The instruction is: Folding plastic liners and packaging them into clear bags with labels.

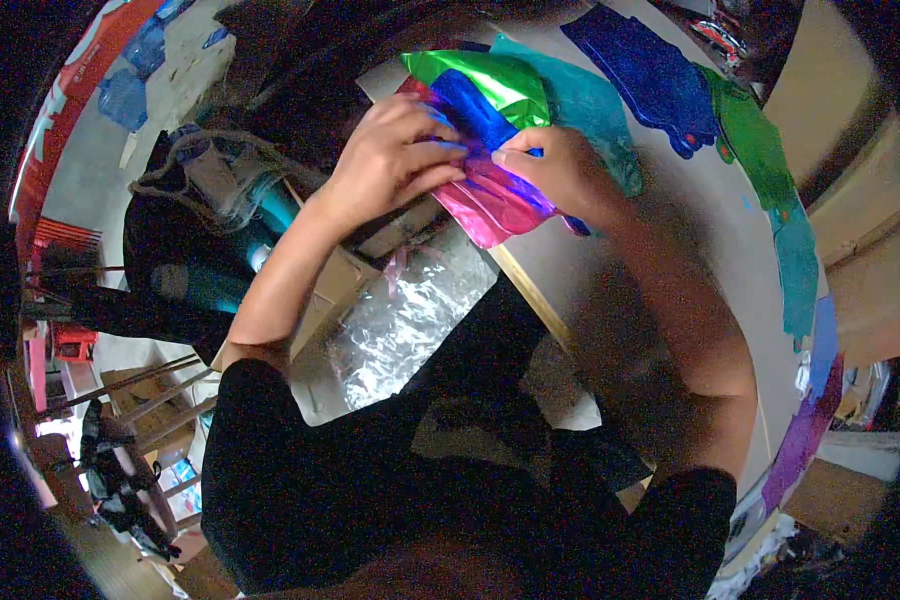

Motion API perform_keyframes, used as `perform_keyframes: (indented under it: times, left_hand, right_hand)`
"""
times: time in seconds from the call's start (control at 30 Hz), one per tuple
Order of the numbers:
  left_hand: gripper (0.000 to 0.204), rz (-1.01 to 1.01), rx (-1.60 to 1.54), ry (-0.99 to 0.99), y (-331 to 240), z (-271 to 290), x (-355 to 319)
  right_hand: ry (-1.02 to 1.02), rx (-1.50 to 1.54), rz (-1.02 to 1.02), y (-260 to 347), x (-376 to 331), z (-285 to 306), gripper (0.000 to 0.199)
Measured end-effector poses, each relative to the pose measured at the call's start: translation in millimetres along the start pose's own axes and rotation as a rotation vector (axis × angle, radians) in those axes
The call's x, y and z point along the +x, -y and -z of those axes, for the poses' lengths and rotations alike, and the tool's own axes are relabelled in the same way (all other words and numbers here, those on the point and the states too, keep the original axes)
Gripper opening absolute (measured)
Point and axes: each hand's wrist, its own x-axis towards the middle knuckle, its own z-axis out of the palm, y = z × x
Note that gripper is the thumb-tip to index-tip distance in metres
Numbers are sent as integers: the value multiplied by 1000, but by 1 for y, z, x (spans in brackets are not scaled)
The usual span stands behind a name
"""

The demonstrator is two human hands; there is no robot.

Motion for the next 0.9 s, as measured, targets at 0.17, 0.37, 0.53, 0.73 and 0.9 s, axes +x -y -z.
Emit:
perform_keyframes:
  times: [0.17, 0.37, 0.53, 0.73, 0.9]
  left_hand:
    - [25, 102, -466, 218, 22, -11, 9]
    - [26, 220, -515, 386, 27, -5, 19]
    - [19, 139, -461, 374, 29, -5, 26]
    - [20, 133, -482, 349, 34, -10, 30]
    - [26, 159, -468, 406, 37, -12, 39]
  right_hand:
    - [-2, -206, 338, -5, -9, -4, 25]
    - [-2, -145, 329, -13, -2, -4, 18]
    - [69, -97, 235, -6, 2, 0, 23]
    - [26, -159, 217, 10, 0, 5, 32]
    - [-331, -602, 548, 38, -33, -8, 35]
